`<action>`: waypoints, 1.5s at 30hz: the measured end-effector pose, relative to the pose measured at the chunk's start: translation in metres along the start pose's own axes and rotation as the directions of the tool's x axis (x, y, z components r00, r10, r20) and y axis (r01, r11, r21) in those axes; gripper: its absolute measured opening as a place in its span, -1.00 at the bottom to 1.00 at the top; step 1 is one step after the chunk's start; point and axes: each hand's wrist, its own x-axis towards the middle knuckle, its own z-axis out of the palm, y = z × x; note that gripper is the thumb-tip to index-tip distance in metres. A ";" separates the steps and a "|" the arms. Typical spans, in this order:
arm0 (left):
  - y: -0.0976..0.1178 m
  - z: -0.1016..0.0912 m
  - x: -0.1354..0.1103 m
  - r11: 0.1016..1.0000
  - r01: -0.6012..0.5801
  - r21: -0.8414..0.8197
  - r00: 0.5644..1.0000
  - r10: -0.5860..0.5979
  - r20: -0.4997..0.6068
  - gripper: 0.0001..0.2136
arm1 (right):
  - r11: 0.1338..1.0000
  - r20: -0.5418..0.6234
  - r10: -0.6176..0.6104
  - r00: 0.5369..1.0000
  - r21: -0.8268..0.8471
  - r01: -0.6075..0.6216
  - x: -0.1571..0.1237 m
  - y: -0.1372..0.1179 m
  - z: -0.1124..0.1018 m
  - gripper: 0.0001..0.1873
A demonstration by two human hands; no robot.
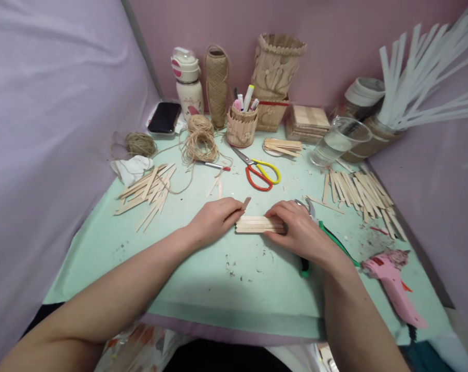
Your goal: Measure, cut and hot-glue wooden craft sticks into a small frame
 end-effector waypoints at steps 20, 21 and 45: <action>0.004 -0.005 0.004 0.998 0.068 0.007 0.991 -0.068 0.113 -0.81 | 0.998 0.017 -0.058 0.998 -0.012 0.058 0.000 0.009 0.004 -0.82; 0.004 -0.005 0.004 0.997 0.071 0.005 0.991 -0.071 0.112 -0.80 | 0.998 0.020 -0.056 0.998 -0.006 0.056 0.000 0.009 0.004 -0.82; -0.003 -0.004 0.002 0.958 0.161 -0.238 0.987 -0.159 0.027 -0.83 | 0.975 0.139 0.100 0.985 0.183 -0.124 0.001 -0.003 -0.006 -0.74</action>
